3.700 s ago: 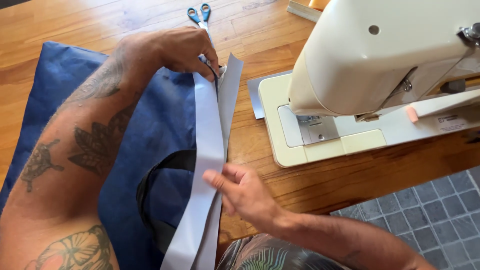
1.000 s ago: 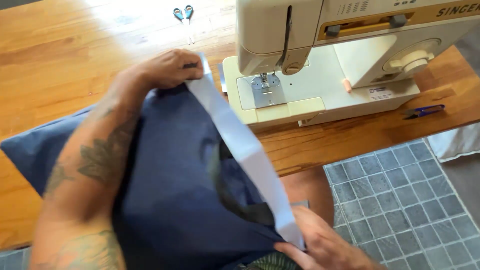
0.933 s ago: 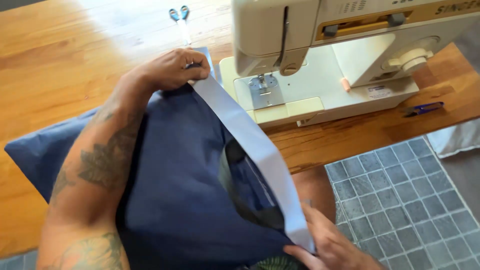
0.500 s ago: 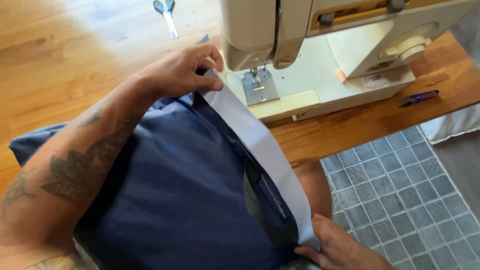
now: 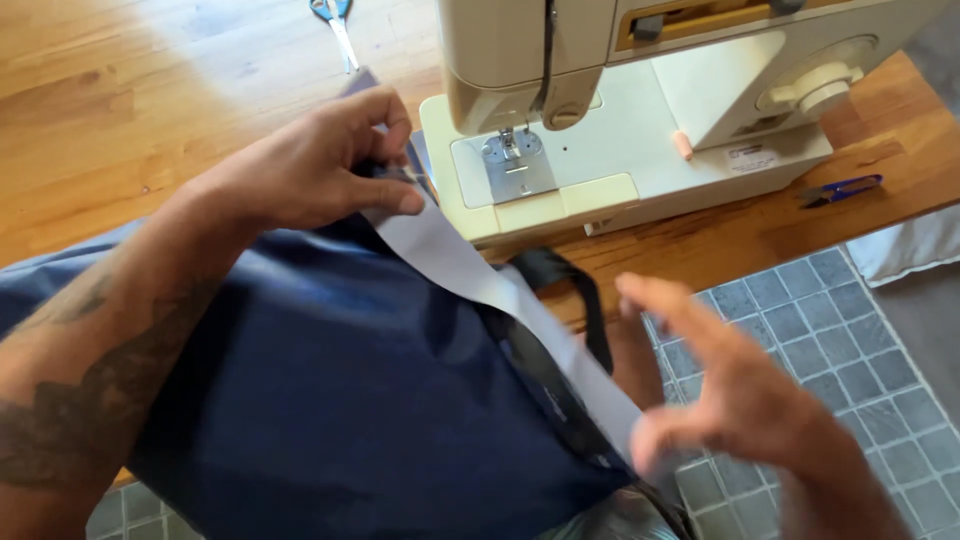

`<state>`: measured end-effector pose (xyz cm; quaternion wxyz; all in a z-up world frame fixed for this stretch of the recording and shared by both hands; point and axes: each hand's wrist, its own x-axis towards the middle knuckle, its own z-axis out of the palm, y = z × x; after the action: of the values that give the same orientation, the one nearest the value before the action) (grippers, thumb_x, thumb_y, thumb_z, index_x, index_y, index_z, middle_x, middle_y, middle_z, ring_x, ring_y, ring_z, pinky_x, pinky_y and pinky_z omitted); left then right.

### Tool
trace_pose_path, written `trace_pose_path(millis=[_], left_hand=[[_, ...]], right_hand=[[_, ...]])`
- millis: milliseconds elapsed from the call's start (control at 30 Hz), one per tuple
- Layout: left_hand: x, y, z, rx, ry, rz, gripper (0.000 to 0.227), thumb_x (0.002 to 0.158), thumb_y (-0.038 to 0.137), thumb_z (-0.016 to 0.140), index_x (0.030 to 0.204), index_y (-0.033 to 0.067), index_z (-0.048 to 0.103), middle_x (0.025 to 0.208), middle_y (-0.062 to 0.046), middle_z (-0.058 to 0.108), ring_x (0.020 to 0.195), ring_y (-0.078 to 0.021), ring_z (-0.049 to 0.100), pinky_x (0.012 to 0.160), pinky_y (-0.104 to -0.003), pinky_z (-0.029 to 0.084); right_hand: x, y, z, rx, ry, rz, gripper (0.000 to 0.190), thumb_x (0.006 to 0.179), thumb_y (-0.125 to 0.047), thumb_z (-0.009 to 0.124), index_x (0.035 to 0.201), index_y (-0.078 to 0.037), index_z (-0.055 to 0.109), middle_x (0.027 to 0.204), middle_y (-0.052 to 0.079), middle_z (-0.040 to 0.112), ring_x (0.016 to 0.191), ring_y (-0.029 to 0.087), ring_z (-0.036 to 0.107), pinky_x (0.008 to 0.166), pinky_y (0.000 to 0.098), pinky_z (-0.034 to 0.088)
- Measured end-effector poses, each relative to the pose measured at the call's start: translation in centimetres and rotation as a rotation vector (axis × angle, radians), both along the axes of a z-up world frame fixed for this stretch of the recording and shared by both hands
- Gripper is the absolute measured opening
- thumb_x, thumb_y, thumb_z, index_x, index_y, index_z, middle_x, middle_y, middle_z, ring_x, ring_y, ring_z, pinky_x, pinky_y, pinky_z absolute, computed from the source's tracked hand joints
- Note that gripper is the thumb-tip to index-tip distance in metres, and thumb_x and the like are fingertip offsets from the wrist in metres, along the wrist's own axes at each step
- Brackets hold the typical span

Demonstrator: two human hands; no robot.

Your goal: Cut a strip of fabric and align it with the opening of a bag to prepare for sewing

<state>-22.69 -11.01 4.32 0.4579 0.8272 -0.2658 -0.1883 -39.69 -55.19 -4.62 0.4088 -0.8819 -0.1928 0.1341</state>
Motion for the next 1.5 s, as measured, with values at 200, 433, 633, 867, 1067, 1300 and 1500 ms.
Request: trace_pose_path(millis=[200,433,633,867,1067,1300,1500], left_hand=[[1.9,-2.6,-4.0,-0.226,0.029,-0.146,0.058,0.101,0.000,0.092,0.103,0.0171,0.037,0.093,0.000,0.055,0.083,-0.0106,0.055,0.067,-0.026,0.047],[1.9,-2.3,-3.1,0.076,-0.078,-0.008,0.056,0.096,0.036,0.102,0.124,0.0197,0.057,0.097,0.003,0.084,0.087,-0.0143,0.075,0.087,-0.030,0.056],[1.3,-0.5,2.5,0.111,-0.090,-0.091,0.072,0.080,0.023,0.109,0.139,0.0152,0.071,0.096,0.006,0.081,0.096,-0.0115,0.072,0.092,-0.028,0.055],[2.0,2.6,6.1,0.431,-0.216,-0.216,0.053,0.095,0.015,0.088,0.148,0.0222,0.083,0.110,0.009,0.086,0.091,-0.0116,0.070,0.087,-0.031,0.053],[0.2,2.0,8.9,0.722,-0.415,-0.033,0.018,0.107,0.033,0.080,0.109,0.0174,0.088,0.091,-0.005,0.087,0.082,-0.0284,0.076,0.084,-0.047,0.054],[-1.2,3.3,10.6,0.398,-0.537,-0.156,0.017,0.120,0.027,0.079,0.116,0.0125,0.072,0.097,0.001,0.072,0.083,-0.0166,0.059,0.074,-0.038,0.048],[-2.8,2.0,13.2,0.335,-0.293,-0.119,0.022,0.126,0.031,0.062,0.122,0.0123,0.074,0.094,0.005,0.068,0.080,-0.0087,0.057,0.068,-0.029,0.046]], right_hand=[[5.2,11.9,3.6,0.372,-0.175,-0.163,0.050,0.101,-0.030,0.088,0.146,-0.014,0.077,0.124,0.005,0.087,0.097,0.010,0.074,0.096,0.0271,0.062],[10.2,17.2,-3.8,0.592,0.060,-0.344,0.032,0.095,-0.028,0.103,0.121,-0.015,0.089,0.084,-0.004,0.083,0.063,-0.002,0.060,0.061,0.0148,0.052],[8.6,18.7,0.5,0.644,0.094,-0.393,0.012,0.098,-0.016,0.095,0.109,-0.010,0.092,0.073,-0.006,0.074,0.061,-0.005,0.051,0.056,0.0117,0.045],[8.5,19.9,3.2,0.413,-0.432,-0.081,0.007,0.107,-0.019,0.087,0.104,-0.015,0.081,0.142,0.007,0.081,0.131,0.026,0.067,0.122,0.0426,0.046],[9.3,23.5,4.2,0.469,-0.408,-0.119,0.007,0.106,-0.021,0.086,0.104,-0.016,0.082,0.141,0.011,0.083,0.135,0.027,0.064,0.122,0.0434,0.045],[7.5,25.8,5.1,0.692,-0.343,-0.276,0.010,0.109,-0.020,0.084,0.110,-0.013,0.078,0.112,0.003,0.070,0.109,0.016,0.071,0.107,0.0294,0.054],[6.6,25.8,7.0,0.957,-0.140,-0.442,0.025,0.101,-0.016,0.091,0.108,-0.012,0.068,0.096,0.002,0.077,0.088,0.008,0.074,0.085,0.0219,0.064]])
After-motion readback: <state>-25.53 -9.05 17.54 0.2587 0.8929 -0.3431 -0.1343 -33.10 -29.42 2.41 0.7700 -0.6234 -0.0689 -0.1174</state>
